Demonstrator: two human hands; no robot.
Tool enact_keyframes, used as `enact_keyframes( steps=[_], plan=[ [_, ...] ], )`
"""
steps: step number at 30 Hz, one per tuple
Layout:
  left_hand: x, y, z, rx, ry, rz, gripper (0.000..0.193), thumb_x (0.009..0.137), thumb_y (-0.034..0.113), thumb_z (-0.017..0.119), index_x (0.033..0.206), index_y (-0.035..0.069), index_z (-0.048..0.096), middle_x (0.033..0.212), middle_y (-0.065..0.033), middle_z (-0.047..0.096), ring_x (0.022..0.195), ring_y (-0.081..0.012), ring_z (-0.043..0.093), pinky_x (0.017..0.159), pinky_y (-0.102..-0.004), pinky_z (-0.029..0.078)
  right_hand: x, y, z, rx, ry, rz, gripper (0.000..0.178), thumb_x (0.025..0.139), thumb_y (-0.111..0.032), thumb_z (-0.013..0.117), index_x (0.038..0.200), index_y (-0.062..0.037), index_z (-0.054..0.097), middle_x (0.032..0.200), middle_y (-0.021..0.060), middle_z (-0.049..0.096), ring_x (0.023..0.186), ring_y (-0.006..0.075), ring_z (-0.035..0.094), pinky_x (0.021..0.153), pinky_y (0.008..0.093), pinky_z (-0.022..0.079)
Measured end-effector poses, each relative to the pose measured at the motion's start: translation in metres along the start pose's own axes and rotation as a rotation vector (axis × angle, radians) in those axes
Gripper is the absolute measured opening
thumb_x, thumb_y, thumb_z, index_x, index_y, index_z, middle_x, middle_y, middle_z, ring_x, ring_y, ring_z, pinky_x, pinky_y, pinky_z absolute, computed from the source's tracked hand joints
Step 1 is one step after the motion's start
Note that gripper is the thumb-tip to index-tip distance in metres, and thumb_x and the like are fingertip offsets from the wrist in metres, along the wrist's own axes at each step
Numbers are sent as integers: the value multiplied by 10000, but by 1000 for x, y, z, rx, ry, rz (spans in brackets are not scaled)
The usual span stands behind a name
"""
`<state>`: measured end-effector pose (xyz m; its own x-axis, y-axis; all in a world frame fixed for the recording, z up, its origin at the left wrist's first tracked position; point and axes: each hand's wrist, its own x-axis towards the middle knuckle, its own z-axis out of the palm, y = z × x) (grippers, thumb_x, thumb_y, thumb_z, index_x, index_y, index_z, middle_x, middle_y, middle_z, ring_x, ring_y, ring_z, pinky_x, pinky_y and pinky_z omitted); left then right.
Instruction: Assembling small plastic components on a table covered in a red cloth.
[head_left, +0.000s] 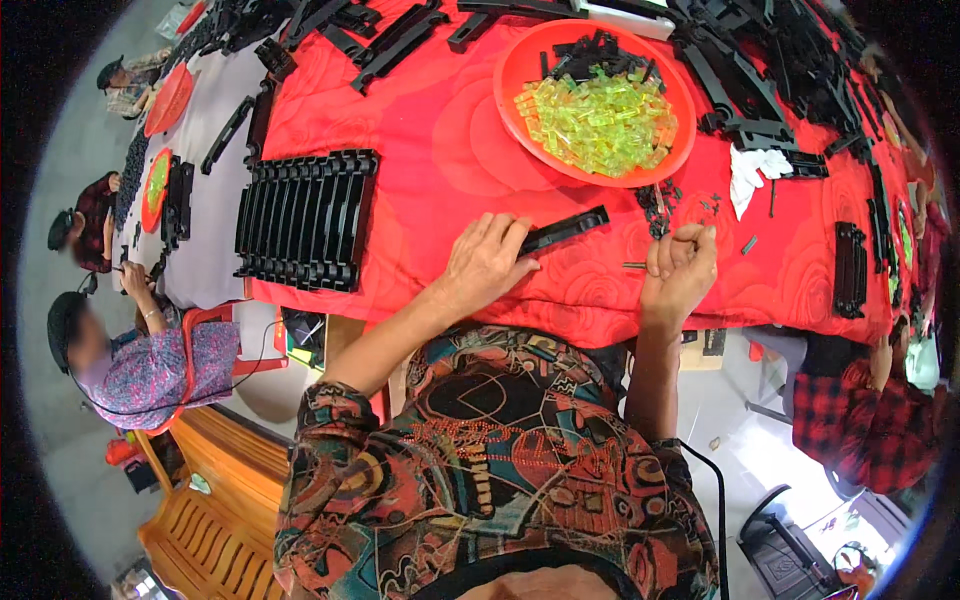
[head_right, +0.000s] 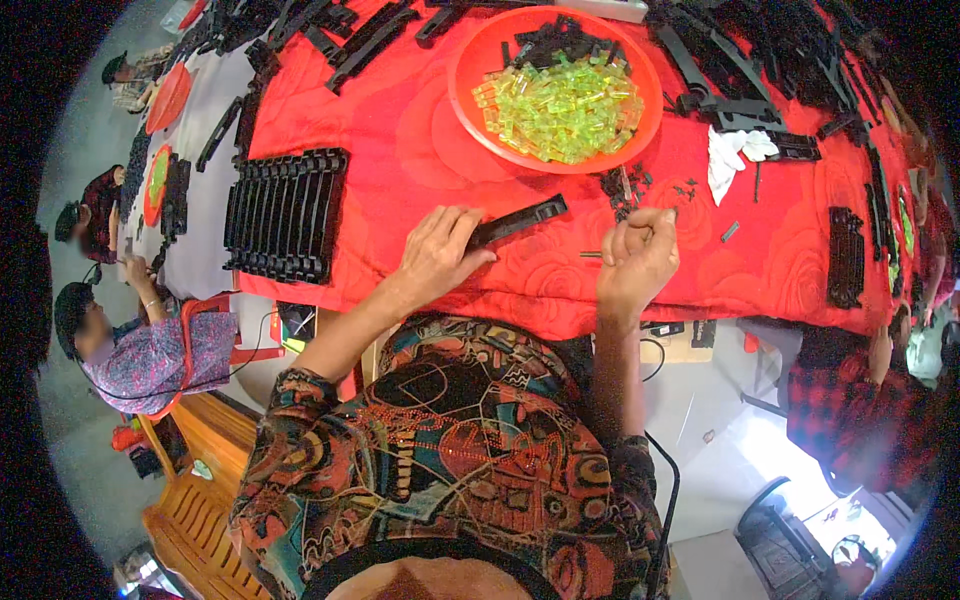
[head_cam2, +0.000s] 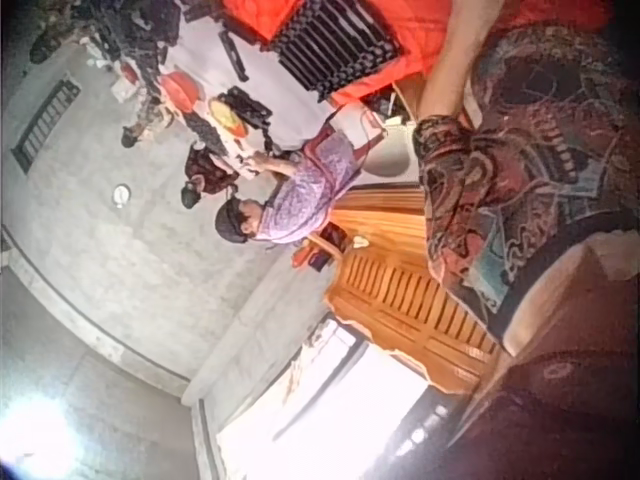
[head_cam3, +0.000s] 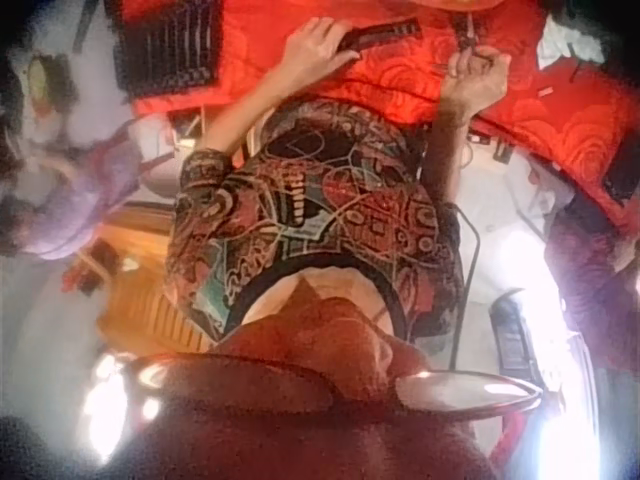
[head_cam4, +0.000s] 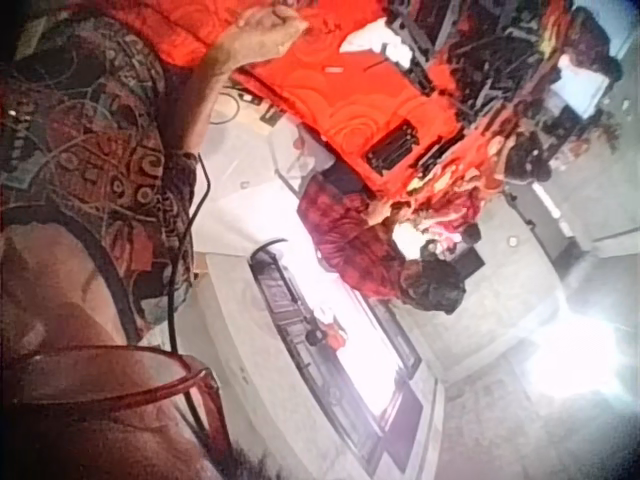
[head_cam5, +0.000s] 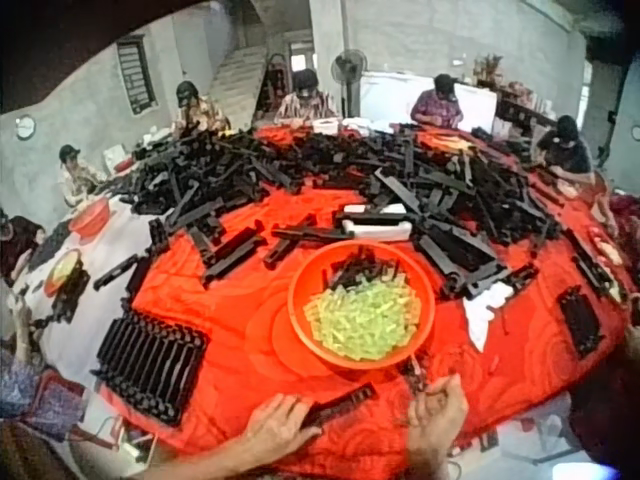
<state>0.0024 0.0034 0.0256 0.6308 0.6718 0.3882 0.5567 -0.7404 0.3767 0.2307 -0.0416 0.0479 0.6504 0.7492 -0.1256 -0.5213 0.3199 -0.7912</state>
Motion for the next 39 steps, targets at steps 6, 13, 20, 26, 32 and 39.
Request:
enact_keyframes(
  steps=[6, 13, 20, 26, 32, 39],
  plan=[
    [-18, -3, -12, 66, 53, 129, 365, 713, 173, 707, 1039, 62, 588, 1001, -139, 514, 851, -277, 516, 689, -381, 462, 2, 18, 9, 61, -105, 35, 380, 989, -282, 378, 718, -31, 472, 497, -30, 267, 381, 66, 230, 347, 240, 219],
    [-20, -12, 0, -16, -103, 50, 282, 781, 141, 609, 1052, 67, 607, 1004, -128, 506, 888, -274, 500, 715, -382, 461, -5, 35, 32, 181, -206, 85, 353, 990, -242, 368, 725, -22, 448, 550, 4, 338, 388, 74, 251, 364, 242, 234],
    [-21, -10, 6, 27, -120, 24, 258, 782, 124, 568, 1030, 70, 617, 987, -115, 509, 844, -264, 489, 690, -375, 420, -8, 56, 42, 83, -262, 73, 327, 992, -190, 362, 732, -8, 439, 555, 16, 355, 383, 74, 252, 377, 250, 244],
    [-16, -6, 6, 0, -145, -1, 200, 755, 100, 574, 949, 68, 609, 943, -115, 503, 857, -280, 482, 691, -392, 401, -9, 66, 42, 35, -294, 81, 337, 988, -201, 382, 749, 20, 473, 509, -8, 323, 378, 62, 248, 373, 249, 240],
    [-10, -2, 6, -15, -156, -50, 203, 708, 68, 608, 911, 64, 599, 920, -115, 506, 846, -291, 487, 682, -402, 409, -7, 75, 43, -18, -229, 81, 362, 985, -216, 402, 734, 28, 495, 496, -23, 307, 372, 52, 242, 357, 238, 226],
    [-9, 8, 24, 39, 6, -107, 279, 660, 43, 656, 938, 47, 631, 860, -87, 519, 786, -264, 510, 642, -374, 416, -4, 76, 44, -28, -237, 105, 376, 987, -231, 410, 718, 14, 504, 484, -42, 302, 367, 40, 239, 346, 233, 216]
  ],
)
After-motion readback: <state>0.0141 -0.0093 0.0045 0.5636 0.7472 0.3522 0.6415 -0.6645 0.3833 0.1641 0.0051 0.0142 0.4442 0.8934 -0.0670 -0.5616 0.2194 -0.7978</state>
